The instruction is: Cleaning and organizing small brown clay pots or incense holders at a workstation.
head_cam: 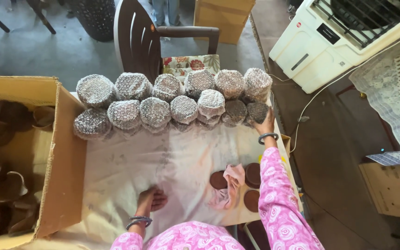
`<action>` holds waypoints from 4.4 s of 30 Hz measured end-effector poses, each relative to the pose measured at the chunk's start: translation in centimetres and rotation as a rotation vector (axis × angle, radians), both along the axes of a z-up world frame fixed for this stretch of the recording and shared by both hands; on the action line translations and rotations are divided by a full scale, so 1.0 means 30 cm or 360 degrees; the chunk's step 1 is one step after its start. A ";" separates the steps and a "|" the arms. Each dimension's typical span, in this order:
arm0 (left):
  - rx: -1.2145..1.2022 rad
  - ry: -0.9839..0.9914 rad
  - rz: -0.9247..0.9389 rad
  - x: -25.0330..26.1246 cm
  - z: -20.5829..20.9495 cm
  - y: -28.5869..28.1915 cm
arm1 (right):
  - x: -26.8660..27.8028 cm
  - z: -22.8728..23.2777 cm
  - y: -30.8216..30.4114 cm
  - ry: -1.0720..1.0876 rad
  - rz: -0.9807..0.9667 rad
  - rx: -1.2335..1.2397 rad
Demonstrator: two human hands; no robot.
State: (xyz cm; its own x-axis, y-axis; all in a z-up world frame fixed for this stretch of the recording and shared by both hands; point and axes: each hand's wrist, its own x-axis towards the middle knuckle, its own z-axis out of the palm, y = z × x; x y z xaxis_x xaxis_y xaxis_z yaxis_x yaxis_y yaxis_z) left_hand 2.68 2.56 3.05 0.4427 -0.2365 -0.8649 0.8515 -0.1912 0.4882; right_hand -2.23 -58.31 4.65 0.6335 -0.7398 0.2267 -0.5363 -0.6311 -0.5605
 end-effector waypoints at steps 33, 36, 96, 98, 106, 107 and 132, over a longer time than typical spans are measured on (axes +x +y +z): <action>-0.0100 -0.0123 -0.0018 -0.007 0.012 0.004 | -0.686 0.124 1.010 0.0520 0.0158 0.0243; -0.0102 -0.0141 -0.0052 -0.005 0.008 0.004 | -0.605 0.243 1.031 0.0273 0.0250 0.0118; 0.1626 -0.0986 -0.0923 0.925 0.198 1.320 | -0.401 -0.023 1.368 0.0375 0.0123 -0.0359; 0.1523 -0.1154 -0.1068 0.943 0.204 1.293 | -0.398 -0.027 1.375 0.0406 0.0103 -0.0320; 0.1814 -0.0915 -0.1022 0.963 0.325 1.267 | -0.393 -0.055 1.361 0.0343 0.0068 -0.0388; 0.1811 -0.0922 -0.1026 0.980 0.295 1.279 | -0.388 -0.051 1.363 0.0342 0.0061 -0.0389; 0.1288 -0.0940 -0.1595 0.945 0.039 1.204 | -0.391 -0.039 1.365 0.0428 0.0057 -0.0434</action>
State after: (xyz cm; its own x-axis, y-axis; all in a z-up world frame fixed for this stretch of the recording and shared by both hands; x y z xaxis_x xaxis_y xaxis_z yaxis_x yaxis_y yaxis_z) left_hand 31.03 38.67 4.21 0.7243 -0.1976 -0.6605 -0.0975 -0.9778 0.1856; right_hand -13.95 -17.35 3.49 0.7216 -0.6515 0.2341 -0.6161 -0.7586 -0.2120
